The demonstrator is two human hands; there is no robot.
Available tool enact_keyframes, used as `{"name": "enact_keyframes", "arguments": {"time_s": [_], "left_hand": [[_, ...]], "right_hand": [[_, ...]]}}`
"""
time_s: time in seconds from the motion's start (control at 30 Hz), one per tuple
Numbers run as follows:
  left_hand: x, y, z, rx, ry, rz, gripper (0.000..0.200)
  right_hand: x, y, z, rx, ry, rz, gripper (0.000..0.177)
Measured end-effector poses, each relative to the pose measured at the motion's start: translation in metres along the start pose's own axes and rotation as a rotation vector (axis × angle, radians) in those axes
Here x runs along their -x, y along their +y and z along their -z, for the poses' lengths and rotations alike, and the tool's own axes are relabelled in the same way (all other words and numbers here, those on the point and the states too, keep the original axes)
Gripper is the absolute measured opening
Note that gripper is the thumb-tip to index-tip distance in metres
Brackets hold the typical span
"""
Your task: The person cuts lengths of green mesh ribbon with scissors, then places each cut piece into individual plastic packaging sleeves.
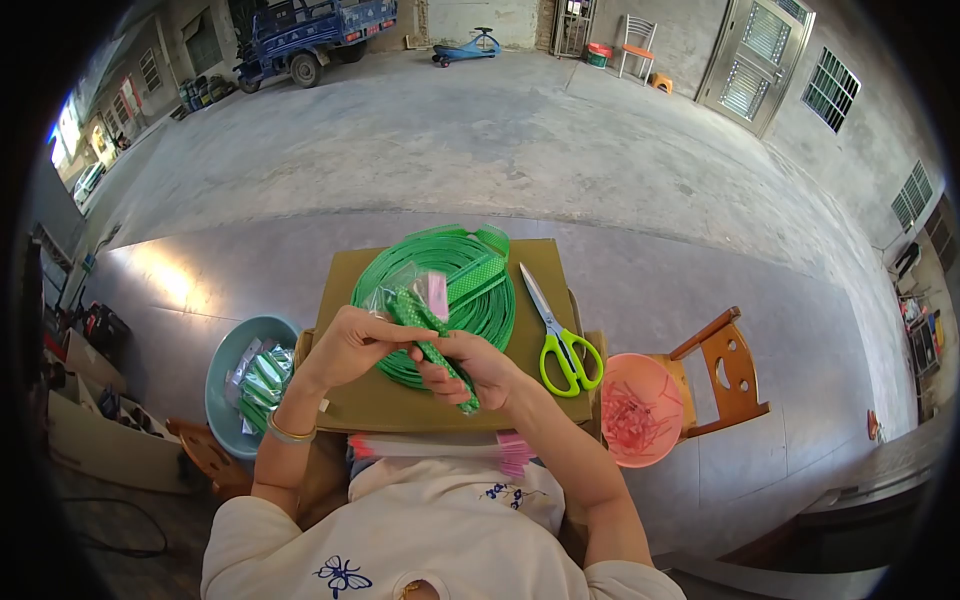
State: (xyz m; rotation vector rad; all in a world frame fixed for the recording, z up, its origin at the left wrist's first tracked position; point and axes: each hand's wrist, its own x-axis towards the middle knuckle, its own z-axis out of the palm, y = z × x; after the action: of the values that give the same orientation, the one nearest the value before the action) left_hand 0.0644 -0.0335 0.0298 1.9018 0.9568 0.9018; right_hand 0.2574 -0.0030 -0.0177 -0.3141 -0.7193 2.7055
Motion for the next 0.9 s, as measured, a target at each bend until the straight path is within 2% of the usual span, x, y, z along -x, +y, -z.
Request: {"name": "enact_keyframes", "arguments": {"time_s": [0.03, 0.13, 0.2, 0.3, 0.4, 0.43, 0.53, 0.63, 0.7, 0.8, 0.9], "left_hand": [[0.000, -0.003, -0.001, -0.043, 0.031, 0.000, 0.042], [-0.003, -0.008, -0.004, -0.097, 0.068, 0.030, 0.041], [-0.002, -0.004, -0.006, -0.034, 0.036, 0.099, 0.039], [-0.002, -0.011, -0.006, -0.152, 0.099, -0.084, 0.035], [-0.002, -0.017, -0.008, -0.036, 0.258, -0.089, 0.034], [-0.002, -0.018, -0.009, -0.083, 0.282, -0.080, 0.033], [-0.002, -0.020, -0.011, -0.185, 0.338, -0.051, 0.030], [-0.003, -0.021, -0.011, -0.171, 0.377, -0.011, 0.028], [-0.003, -0.023, -0.010, -0.116, 0.440, 0.021, 0.028], [-0.002, -0.022, -0.007, -0.270, 0.202, -0.037, 0.030], [-0.004, -0.020, -0.011, -0.018, 0.259, -0.059, 0.031]], "right_hand": [[0.001, 0.001, -0.004, -0.012, 0.066, 0.054, 0.024], [-0.008, 0.005, -0.027, 0.423, 0.464, 0.154, 0.024], [-0.009, 0.005, -0.030, 0.491, 0.455, 0.124, 0.024], [-0.007, 0.002, -0.026, 0.460, 0.491, 0.116, 0.024], [-0.009, -0.002, -0.021, 0.497, 0.541, 0.174, 0.024], [-0.009, -0.003, -0.020, 0.529, 0.558, 0.200, 0.025], [-0.010, -0.005, -0.020, 0.527, 0.497, 0.207, 0.022], [-0.009, -0.001, -0.019, 0.248, 0.363, 0.182, 0.021], [-0.002, -0.002, -0.022, 0.256, 0.300, 0.065, 0.021], [0.000, -0.004, -0.013, 0.217, 0.200, 0.002, 0.022], [0.000, -0.011, -0.004, 0.172, 0.165, 0.045, 0.021]]}}
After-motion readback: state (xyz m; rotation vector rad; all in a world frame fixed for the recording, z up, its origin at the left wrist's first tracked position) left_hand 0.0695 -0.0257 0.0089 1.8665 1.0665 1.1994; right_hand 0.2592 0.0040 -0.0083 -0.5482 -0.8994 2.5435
